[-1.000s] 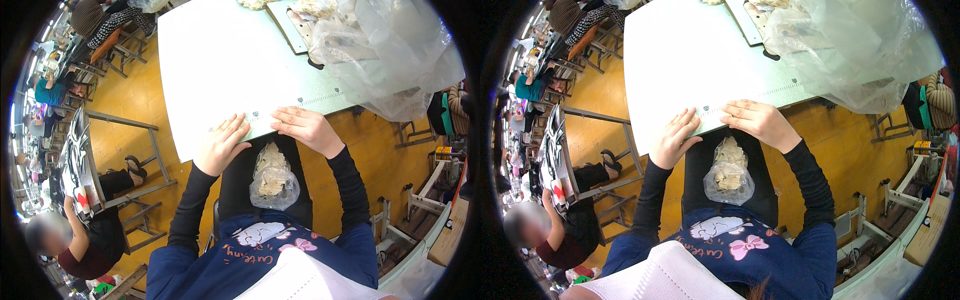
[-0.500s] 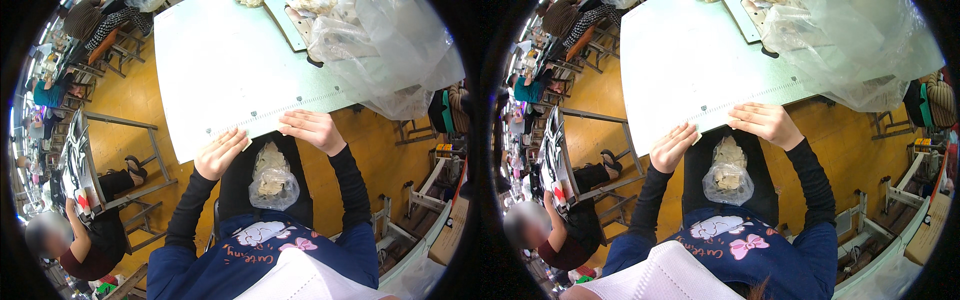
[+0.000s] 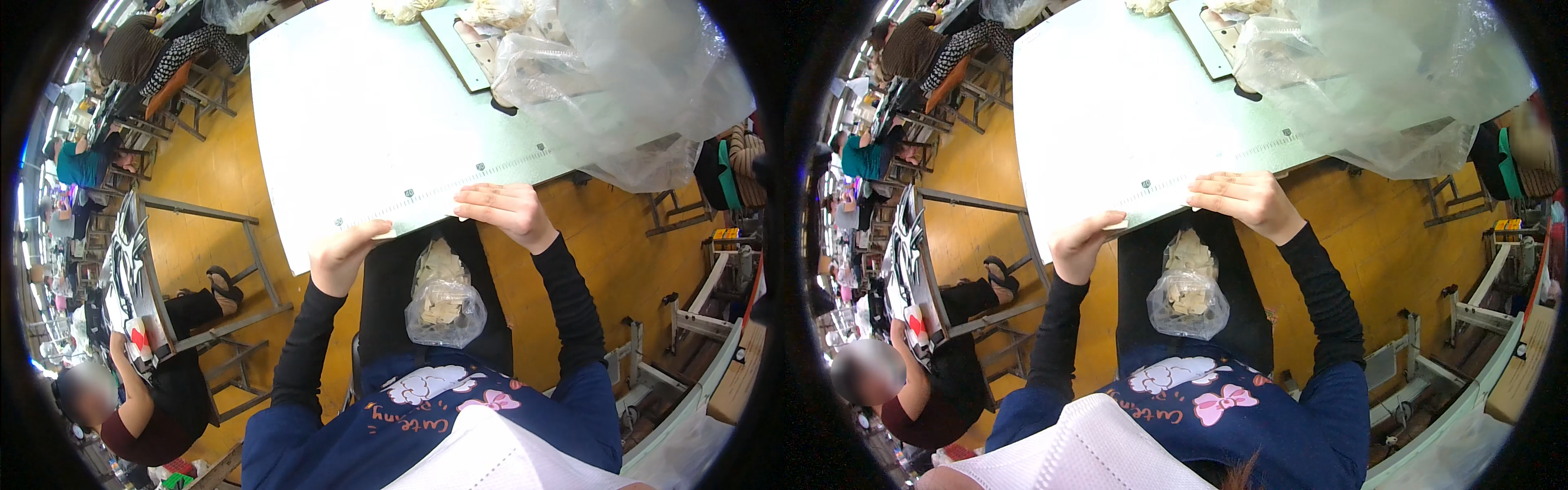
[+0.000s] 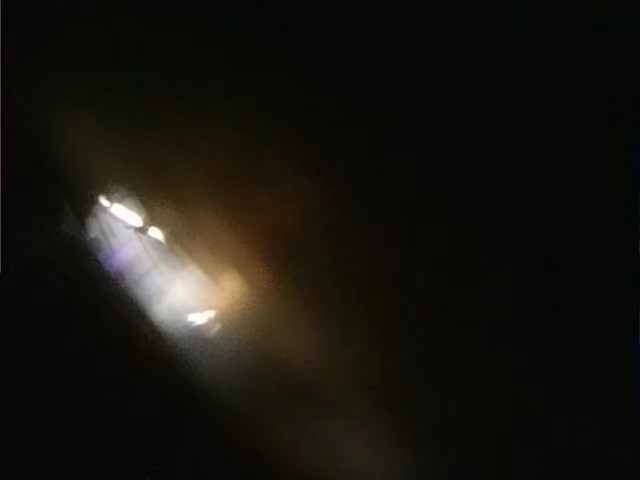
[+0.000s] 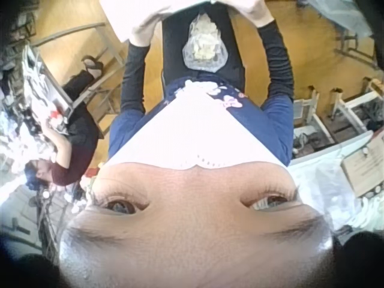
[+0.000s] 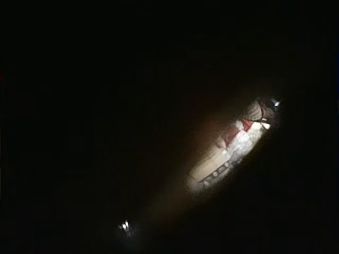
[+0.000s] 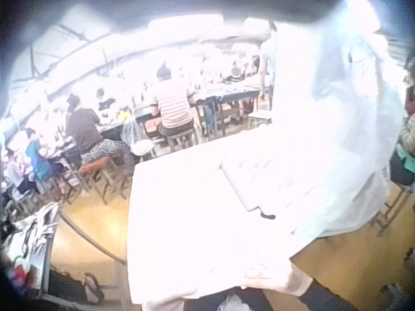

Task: The person repeatedly picks up small, light-colored craft pieces from a table, inspects them, and places them into a clear plastic bag. The person also handles a small white packet and a larger plastic bag containing more pieces during the process.

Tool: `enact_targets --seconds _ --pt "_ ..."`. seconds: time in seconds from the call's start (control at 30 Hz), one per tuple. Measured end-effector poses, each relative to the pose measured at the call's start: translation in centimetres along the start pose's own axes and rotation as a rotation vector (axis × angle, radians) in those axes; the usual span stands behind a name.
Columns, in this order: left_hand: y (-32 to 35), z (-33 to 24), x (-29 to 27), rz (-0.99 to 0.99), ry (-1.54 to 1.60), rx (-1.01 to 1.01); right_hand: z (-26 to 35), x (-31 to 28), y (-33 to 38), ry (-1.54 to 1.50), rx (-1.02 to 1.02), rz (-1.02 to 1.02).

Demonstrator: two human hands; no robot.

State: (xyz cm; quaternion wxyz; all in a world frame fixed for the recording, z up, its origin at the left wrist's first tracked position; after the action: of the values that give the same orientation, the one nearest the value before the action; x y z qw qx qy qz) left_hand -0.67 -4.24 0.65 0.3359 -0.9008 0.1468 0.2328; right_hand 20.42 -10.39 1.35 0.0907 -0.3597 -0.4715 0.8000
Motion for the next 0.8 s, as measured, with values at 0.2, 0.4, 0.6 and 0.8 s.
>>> enact_targets --seconds 0.2,0.4,0.6,0.8 --pt "-3.9 6.6 3.7 -0.025 0.874 -0.971 -2.8 -0.3 -1.0 -0.108 0.359 -0.062" --pt "-11.1 7.6 12.5 0.158 1.400 -1.109 -6.7 -1.0 -5.3 -0.294 0.634 -0.243" --pt "-10.2 9.1 14.2 0.013 1.631 -1.291 -5.6 1.4 -11.1 -0.123 0.202 -0.249" --pt "-11.6 10.3 13.1 0.007 2.033 -1.189 -3.6 8.1 -11.6 0.242 -0.119 0.087"
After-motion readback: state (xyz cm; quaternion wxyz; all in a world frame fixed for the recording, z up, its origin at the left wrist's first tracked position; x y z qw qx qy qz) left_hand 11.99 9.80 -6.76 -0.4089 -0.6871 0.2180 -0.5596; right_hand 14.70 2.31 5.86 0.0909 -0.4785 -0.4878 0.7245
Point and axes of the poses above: each hand's wrist, its own y-axis away from the middle knuckle, its own x-axis out of the palm, z = x × y, the point moved 9 cm from there along -y, towards the middle knuckle, and after that the axes turned 13 degrees about -z, right-handed, at the moved point
